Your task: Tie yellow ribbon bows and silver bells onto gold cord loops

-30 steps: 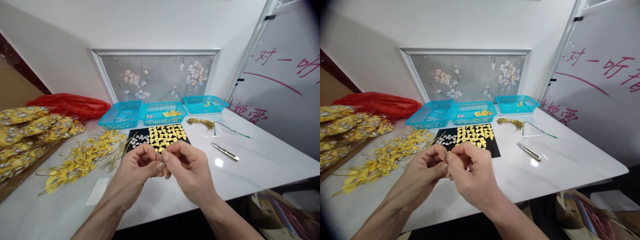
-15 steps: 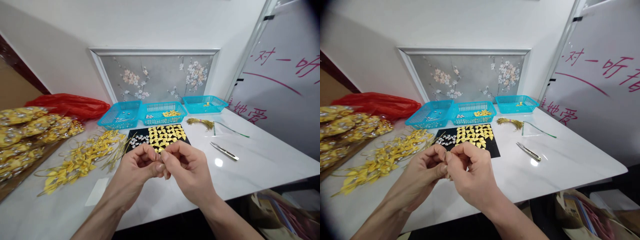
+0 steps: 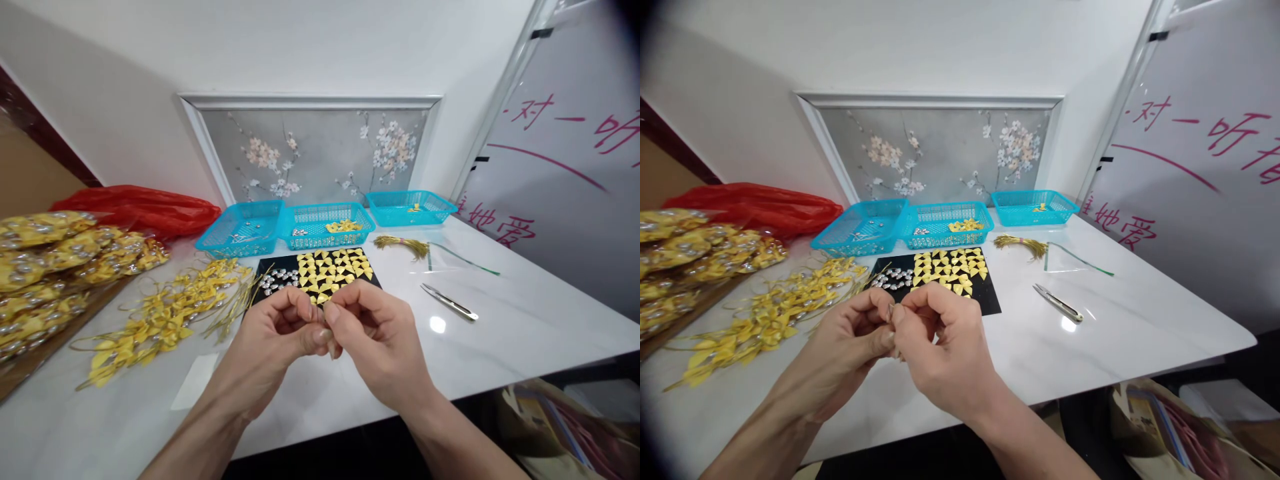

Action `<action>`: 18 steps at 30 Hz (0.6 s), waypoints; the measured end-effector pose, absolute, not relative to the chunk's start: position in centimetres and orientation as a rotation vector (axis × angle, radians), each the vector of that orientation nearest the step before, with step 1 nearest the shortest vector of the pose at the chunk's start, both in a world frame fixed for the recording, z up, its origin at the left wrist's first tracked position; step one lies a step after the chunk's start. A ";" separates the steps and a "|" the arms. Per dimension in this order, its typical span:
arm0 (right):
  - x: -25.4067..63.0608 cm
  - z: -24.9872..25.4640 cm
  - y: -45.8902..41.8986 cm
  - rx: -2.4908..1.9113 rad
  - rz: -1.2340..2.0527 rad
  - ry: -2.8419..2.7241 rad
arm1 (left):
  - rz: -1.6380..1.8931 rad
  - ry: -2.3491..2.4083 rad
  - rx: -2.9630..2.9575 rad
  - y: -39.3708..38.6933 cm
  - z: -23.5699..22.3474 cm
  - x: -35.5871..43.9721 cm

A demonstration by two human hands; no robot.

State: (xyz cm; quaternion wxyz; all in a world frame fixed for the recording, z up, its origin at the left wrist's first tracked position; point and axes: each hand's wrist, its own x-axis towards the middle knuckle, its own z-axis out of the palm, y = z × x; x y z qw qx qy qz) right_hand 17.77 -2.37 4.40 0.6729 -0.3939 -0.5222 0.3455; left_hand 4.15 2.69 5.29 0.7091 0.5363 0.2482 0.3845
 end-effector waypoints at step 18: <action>17.8 4.0 -2.2 -0.895 0.785 -1.189 | 0.839 0.561 1.190 2.7 5.2 3.9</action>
